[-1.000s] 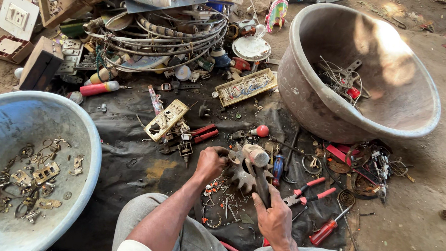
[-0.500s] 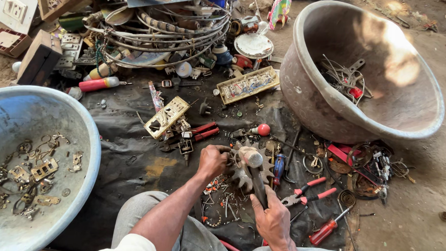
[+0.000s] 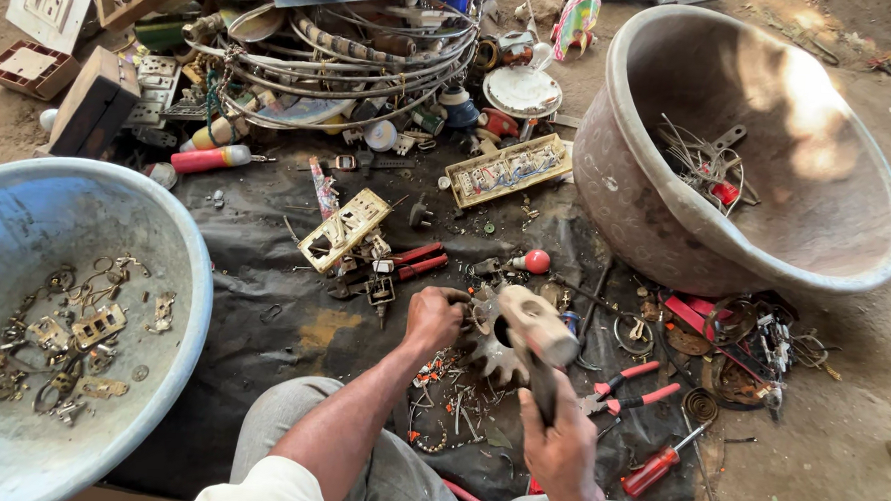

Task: The person uses a hammer, pliers, and a screwdriver to disassemble various metal components and electrical switch parts on a black tarp, striking a gear-like object and pulling out small pieces.

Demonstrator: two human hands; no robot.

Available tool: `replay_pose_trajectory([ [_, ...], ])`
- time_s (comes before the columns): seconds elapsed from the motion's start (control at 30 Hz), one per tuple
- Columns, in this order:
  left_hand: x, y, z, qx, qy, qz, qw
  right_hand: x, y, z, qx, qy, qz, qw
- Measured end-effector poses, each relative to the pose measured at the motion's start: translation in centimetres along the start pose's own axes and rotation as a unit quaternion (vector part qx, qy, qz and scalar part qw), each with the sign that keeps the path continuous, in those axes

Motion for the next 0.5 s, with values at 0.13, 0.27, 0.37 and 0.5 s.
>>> replay_pose_trajectory([
  [0.13,0.1,0.5,0.1,-0.035,-0.004,0.013,0.999,2.0,1.4,-1.0,0.024,-0.154,0.189,0.969],
  [0.27,-0.3,0.6,0.4,-0.027,0.001,0.037,0.999,0.7,1.4,-0.8,0.113,-0.13,0.125,0.977],
  [0.37,-0.1,0.2,0.2,-0.049,0.003,-0.009,0.999,-0.7,0.1,-0.8,0.057,-0.034,0.053,0.996],
  [0.5,-0.2,-0.1,0.0,-0.031,0.004,0.018,0.999,0.6,-0.1,-0.9,0.049,-0.051,0.05,0.996],
])
Point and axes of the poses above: each hand's wrist, its own z-axis away from the middle knuckle, its own x-axis out of the palm, y = z × x, the point moved 6 cm from there along -z, towards the middle knuckle, and after that the axes turned 9 degrees about z, right-handed, at the moved point
